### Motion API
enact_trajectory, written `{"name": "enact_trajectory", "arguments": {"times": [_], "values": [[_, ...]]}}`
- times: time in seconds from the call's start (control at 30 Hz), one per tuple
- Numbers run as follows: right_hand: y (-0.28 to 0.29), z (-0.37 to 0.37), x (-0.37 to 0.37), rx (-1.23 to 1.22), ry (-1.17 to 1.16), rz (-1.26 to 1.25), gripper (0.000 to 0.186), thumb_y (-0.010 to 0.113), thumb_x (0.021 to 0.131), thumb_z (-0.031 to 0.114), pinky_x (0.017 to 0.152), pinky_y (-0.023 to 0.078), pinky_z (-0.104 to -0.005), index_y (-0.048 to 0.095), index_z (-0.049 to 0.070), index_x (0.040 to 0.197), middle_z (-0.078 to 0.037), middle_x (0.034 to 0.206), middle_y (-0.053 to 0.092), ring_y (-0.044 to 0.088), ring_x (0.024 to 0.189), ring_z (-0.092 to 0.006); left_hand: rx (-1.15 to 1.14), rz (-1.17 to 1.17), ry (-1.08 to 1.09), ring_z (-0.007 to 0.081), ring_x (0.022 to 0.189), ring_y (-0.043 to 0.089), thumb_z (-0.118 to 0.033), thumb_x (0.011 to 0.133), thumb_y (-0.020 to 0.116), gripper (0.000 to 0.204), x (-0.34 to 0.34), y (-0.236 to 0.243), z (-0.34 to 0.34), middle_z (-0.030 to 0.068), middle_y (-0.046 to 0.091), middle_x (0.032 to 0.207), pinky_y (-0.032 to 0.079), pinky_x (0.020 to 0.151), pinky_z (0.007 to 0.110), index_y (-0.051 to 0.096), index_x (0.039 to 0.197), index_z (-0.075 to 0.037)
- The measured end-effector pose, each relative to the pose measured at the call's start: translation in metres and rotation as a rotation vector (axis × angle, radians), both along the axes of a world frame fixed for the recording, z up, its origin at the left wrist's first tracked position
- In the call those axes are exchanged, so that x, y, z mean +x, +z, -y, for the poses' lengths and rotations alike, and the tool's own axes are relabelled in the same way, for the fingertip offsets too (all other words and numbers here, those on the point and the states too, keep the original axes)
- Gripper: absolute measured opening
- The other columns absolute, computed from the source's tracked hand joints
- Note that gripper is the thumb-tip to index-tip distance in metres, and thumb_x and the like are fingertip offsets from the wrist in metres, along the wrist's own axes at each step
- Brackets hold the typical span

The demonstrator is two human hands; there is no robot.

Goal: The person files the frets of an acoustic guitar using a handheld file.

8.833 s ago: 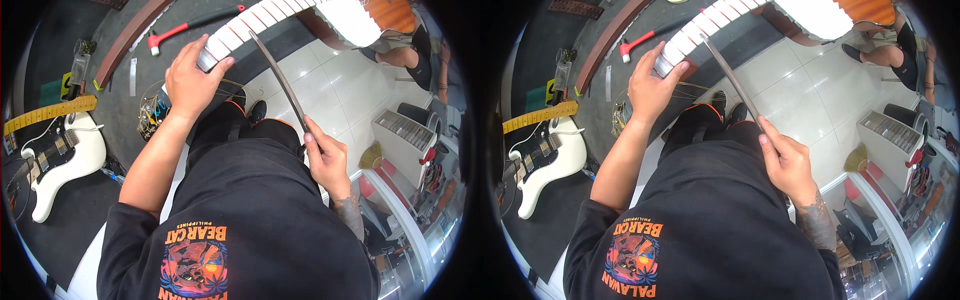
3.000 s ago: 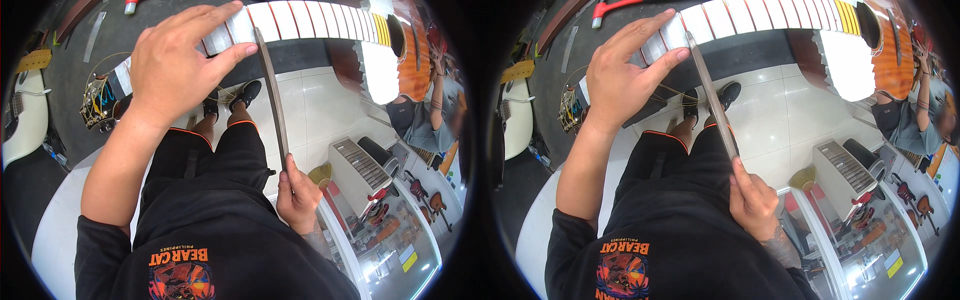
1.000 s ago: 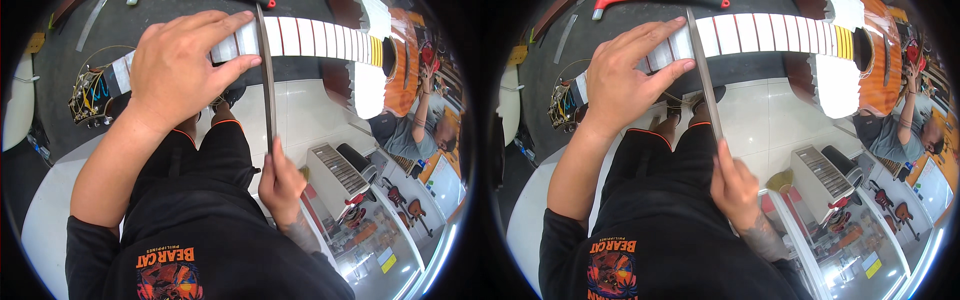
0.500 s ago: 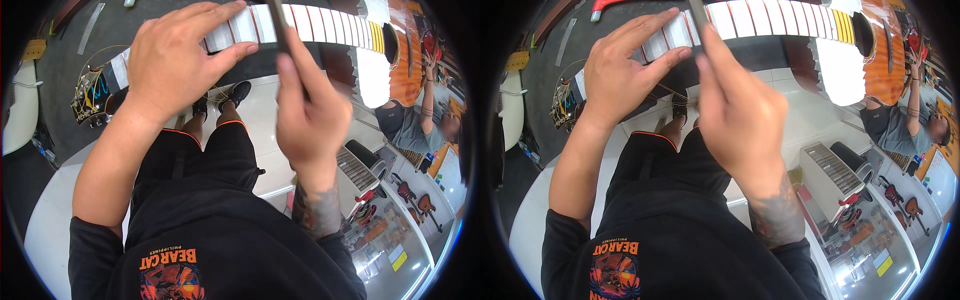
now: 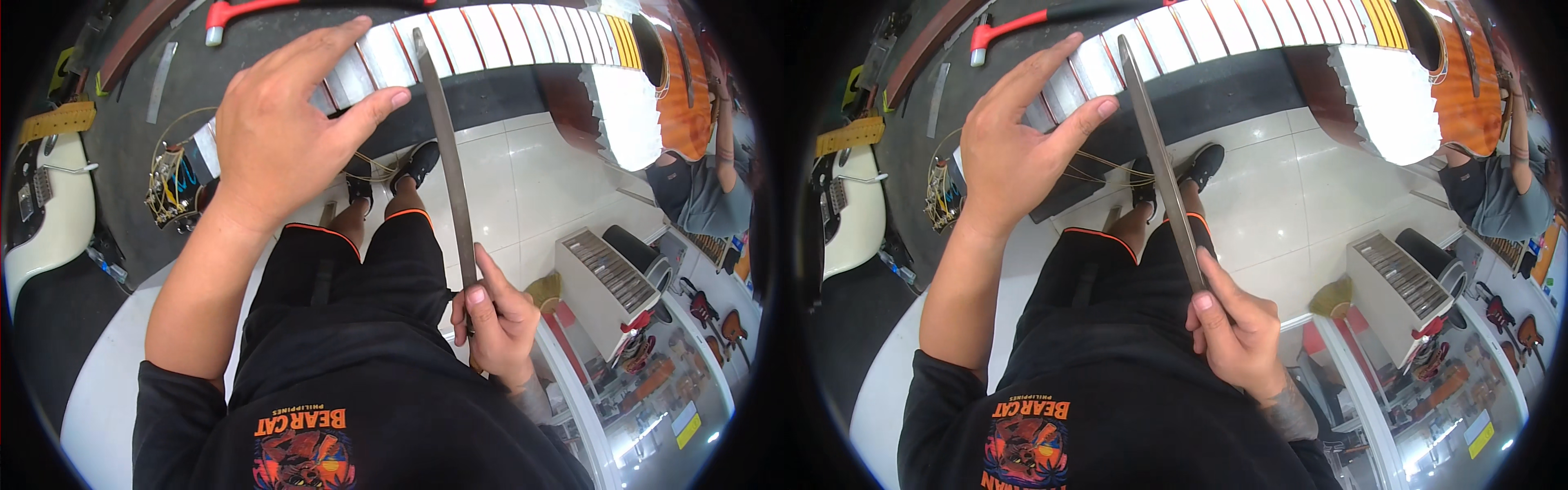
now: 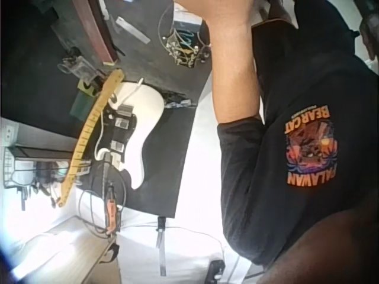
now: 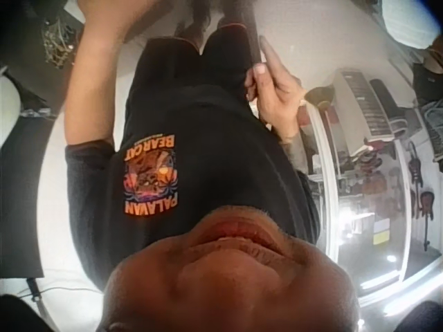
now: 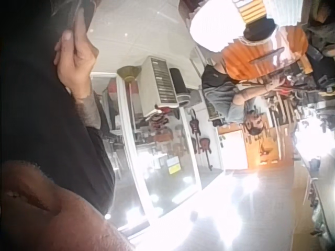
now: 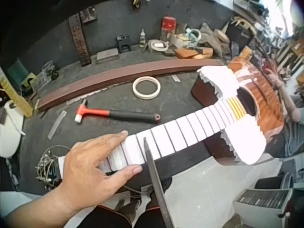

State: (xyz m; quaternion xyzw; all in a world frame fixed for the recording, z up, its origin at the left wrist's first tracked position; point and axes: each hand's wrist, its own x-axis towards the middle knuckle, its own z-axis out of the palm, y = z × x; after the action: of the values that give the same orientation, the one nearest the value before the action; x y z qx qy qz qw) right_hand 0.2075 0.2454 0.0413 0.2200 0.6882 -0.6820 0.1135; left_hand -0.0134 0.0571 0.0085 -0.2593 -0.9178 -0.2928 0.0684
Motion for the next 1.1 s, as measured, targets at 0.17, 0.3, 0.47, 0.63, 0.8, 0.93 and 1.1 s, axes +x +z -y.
{"name": "enact_trajectory", "arguments": {"times": [0.17,0.3,0.47,0.63,0.8,0.93,1.1], "values": [[-0.001,-0.003,0.014,0.258,0.116,-0.113,0.042,0.060,0.099,-0.002,0.052,0.047,-0.0251,0.059,-0.003,0.141,-0.005,0.065,0.062,0.058,0.052,-0.0105,0.015,-0.001,-0.032,0.0295,0.106,0.073,-0.028,0.077,0.089,0.057,-0.002,0.000,0.002,0.0158,0.074,0.118,0.055,0.093,0.036,0.071,0.127,-0.005],[0.002,-0.004,0.024,0.330,0.162,-0.140,0.046,0.064,0.094,-0.006,0.054,0.048,-0.0248,0.060,-0.004,0.140,-0.007,0.062,0.060,0.060,0.051,-0.0134,0.004,0.011,-0.034,0.0299,0.106,0.073,-0.027,0.077,0.089,0.058,-0.004,0.002,0.003,0.0163,0.074,0.117,0.055,0.093,0.036,0.071,0.127,-0.005],[0.007,-0.006,0.007,0.391,0.219,-0.081,0.048,0.067,0.091,-0.008,0.054,0.048,-0.0244,0.060,-0.005,0.138,-0.011,0.062,0.060,0.061,0.051,-0.0182,-0.004,0.017,-0.053,0.0304,0.105,0.073,-0.025,0.075,0.090,0.059,-0.004,0.004,0.002,0.0167,0.074,0.117,0.055,0.093,0.036,0.071,0.127,-0.005],[0.004,0.015,-0.091,0.428,0.171,-0.225,0.046,0.067,0.092,-0.005,0.055,0.051,-0.0297,0.061,-0.004,0.138,-0.020,0.069,0.063,0.066,0.055,-0.0296,-0.016,0.051,-0.048,0.0306,0.106,0.072,-0.023,0.074,0.090,0.060,-0.006,0.006,0.004,0.0168,0.074,0.118,0.055,0.093,0.036,0.071,0.128,-0.004],[-0.014,0.029,-0.165,0.426,0.125,-0.315,0.045,0.065,0.094,-0.003,0.057,0.052,-0.0329,0.060,-0.001,0.139,-0.023,0.075,0.066,0.067,0.060,-0.0350,-0.038,0.053,-0.056,0.0307,0.108,0.072,-0.024,0.075,0.089,0.059,-0.007,0.004,0.003,0.0161,0.074,0.119,0.054,0.095,0.037,0.071,0.128,-0.005],[-0.011,0.016,-0.121,0.424,0.166,-0.287,0.046,0.067,0.092,-0.004,0.057,0.053,-0.0329,0.061,-0.004,0.137,-0.021,0.075,0.068,0.068,0.059,-0.0314,-0.033,0.065,-0.050,0.0312,0.107,0.072,-0.025,0.074,0.090,0.061,-0.007,0.006,0.003,0.0166,0.074,0.119,0.054,0.095,0.037,0.071,0.127,-0.003],[-0.008,-0.006,-0.009,0.477,0.269,-0.222,0.051,0.070,0.085,-0.009,0.055,0.052,-0.0285,0.061,-0.008,0.136,-0.017,0.071,0.067,0.067,0.056,-0.0249,-0.029,0.045,-0.077,0.0318,0.105,0.072,-0.027,0.072,0.091,0.063,-0.008,0.004,0.003,0.0177,0.074,0.117,0.054,0.094,0.037,0.070,0.126,0.000]]}}
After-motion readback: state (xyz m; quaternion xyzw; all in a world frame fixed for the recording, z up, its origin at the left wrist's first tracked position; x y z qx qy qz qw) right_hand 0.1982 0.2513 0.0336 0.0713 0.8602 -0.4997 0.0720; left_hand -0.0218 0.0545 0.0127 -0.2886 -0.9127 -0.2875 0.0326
